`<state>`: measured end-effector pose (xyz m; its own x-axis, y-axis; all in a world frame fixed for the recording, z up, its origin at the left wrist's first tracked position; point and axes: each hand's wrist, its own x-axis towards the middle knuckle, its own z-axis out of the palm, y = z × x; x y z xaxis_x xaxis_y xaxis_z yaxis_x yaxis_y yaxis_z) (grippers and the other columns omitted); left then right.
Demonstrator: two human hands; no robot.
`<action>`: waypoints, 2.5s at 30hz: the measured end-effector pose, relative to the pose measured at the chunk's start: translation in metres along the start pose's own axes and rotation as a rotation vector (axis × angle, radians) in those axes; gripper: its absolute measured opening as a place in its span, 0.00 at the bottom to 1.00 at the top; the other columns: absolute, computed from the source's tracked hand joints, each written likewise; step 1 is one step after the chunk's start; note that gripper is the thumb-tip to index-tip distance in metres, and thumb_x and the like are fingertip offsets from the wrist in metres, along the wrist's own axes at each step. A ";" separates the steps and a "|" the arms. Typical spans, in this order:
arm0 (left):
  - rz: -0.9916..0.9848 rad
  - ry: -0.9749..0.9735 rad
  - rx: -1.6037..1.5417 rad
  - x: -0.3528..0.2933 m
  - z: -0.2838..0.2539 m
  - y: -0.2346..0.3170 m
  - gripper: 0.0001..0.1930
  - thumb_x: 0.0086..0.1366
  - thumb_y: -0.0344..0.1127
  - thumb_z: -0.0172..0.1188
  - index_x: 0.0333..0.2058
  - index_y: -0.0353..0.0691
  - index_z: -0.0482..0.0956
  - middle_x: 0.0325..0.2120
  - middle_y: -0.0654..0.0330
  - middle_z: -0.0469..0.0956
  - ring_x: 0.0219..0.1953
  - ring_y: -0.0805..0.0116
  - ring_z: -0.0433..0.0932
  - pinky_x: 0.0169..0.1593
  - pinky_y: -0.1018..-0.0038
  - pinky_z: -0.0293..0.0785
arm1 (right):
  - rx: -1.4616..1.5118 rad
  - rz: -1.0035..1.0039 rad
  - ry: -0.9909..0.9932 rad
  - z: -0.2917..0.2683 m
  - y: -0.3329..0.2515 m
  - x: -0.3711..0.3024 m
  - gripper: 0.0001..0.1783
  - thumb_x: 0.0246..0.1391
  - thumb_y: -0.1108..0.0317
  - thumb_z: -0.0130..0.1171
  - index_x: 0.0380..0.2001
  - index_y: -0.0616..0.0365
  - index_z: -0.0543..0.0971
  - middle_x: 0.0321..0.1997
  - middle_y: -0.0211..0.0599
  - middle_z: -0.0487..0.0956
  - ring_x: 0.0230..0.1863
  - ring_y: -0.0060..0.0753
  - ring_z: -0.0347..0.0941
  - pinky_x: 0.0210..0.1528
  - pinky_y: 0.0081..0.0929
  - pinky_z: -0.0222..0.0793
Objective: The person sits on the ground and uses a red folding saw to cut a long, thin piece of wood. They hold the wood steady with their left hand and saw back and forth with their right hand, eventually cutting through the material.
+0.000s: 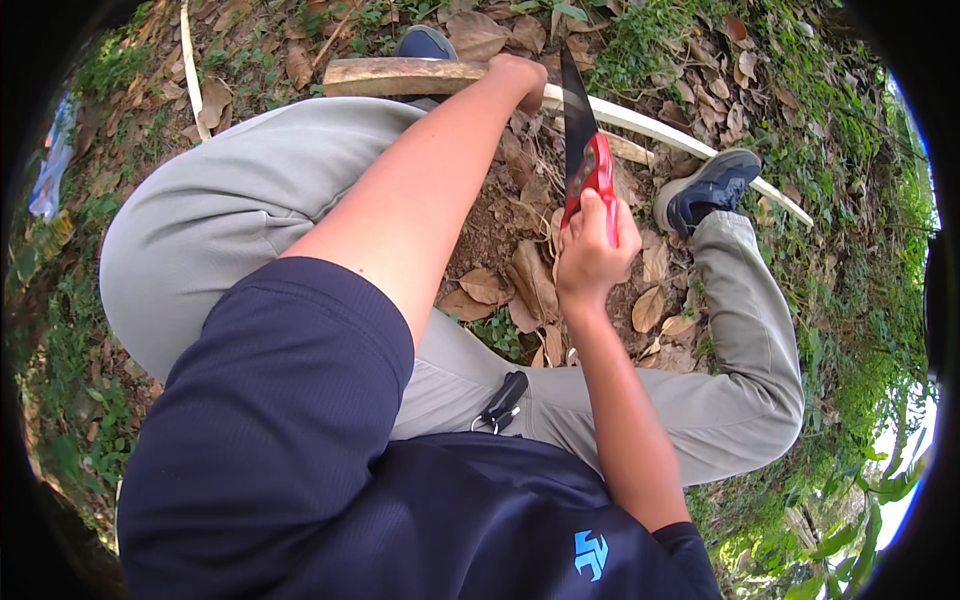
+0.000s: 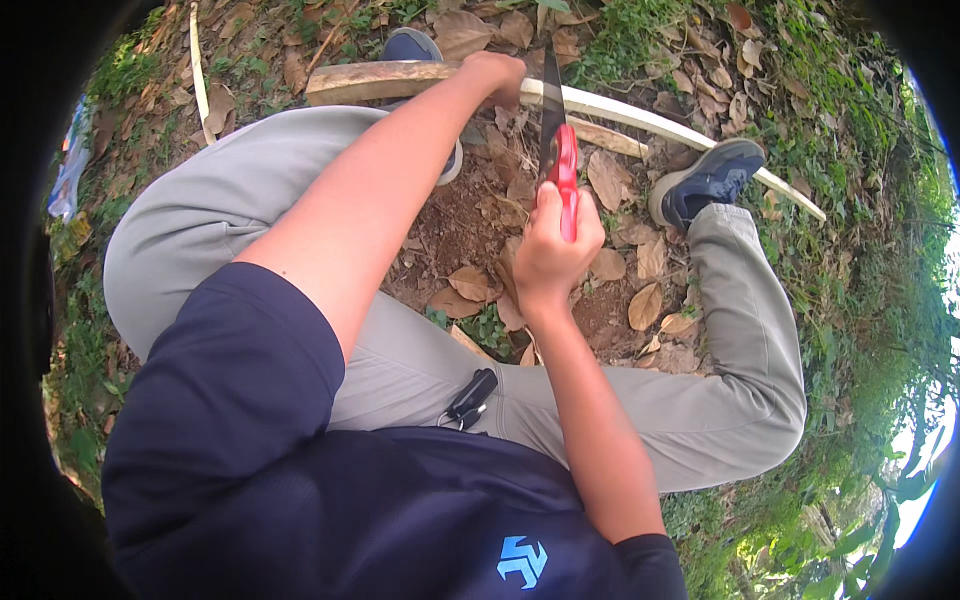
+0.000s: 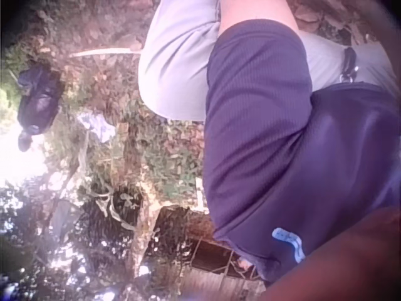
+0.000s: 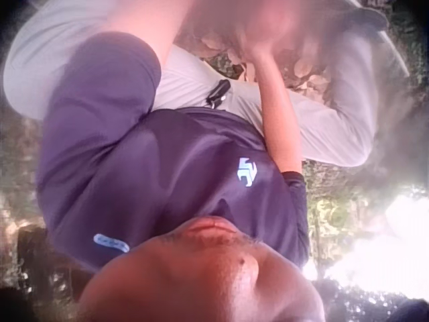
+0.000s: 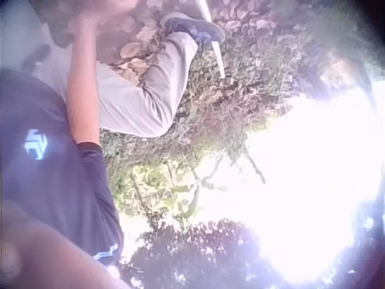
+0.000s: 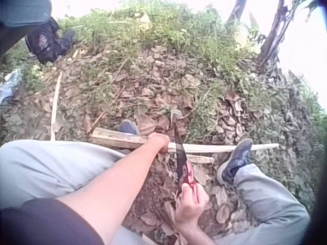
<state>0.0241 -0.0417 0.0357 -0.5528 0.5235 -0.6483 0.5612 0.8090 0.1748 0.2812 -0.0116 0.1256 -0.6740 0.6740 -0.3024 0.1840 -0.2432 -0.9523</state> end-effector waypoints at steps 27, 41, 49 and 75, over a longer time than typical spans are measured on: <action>-0.016 -0.051 -0.013 0.017 0.005 -0.001 0.16 0.53 0.39 0.70 0.40 0.39 0.86 0.33 0.59 0.87 0.33 0.67 0.86 0.41 0.68 0.81 | -0.079 -0.114 -0.037 -0.011 -0.007 0.017 0.13 0.61 0.67 0.57 0.22 0.58 0.72 0.17 0.25 0.69 0.15 0.16 0.62 0.16 0.22 0.55; 0.007 -0.020 -0.019 0.031 0.017 0.003 0.16 0.53 0.40 0.70 0.41 0.41 0.86 0.32 0.58 0.86 0.33 0.64 0.85 0.41 0.67 0.81 | 0.336 0.122 0.068 -0.008 0.005 0.038 0.14 0.62 0.70 0.57 0.21 0.55 0.69 0.15 0.22 0.66 0.13 0.14 0.57 0.15 0.21 0.52; -0.022 0.025 0.010 0.020 0.016 -0.006 0.16 0.50 0.34 0.67 0.40 0.42 0.87 0.32 0.58 0.86 0.33 0.63 0.86 0.40 0.65 0.81 | 0.198 0.011 0.031 -0.011 0.028 -0.023 0.11 0.62 0.71 0.58 0.25 0.57 0.71 0.17 0.22 0.67 0.14 0.12 0.59 0.16 0.17 0.53; -0.029 0.034 -0.023 -0.003 0.009 0.005 0.17 0.53 0.38 0.71 0.41 0.39 0.86 0.32 0.58 0.87 0.34 0.64 0.86 0.40 0.66 0.81 | 0.129 0.056 -0.013 -0.035 -0.005 -0.023 0.14 0.64 0.70 0.54 0.23 0.54 0.68 0.14 0.23 0.61 0.12 0.17 0.54 0.15 0.22 0.53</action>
<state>0.0338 -0.0421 0.0323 -0.5896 0.5079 -0.6280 0.5302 0.8300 0.1734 0.3209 -0.0020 0.1364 -0.6748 0.6477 -0.3536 0.1287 -0.3685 -0.9207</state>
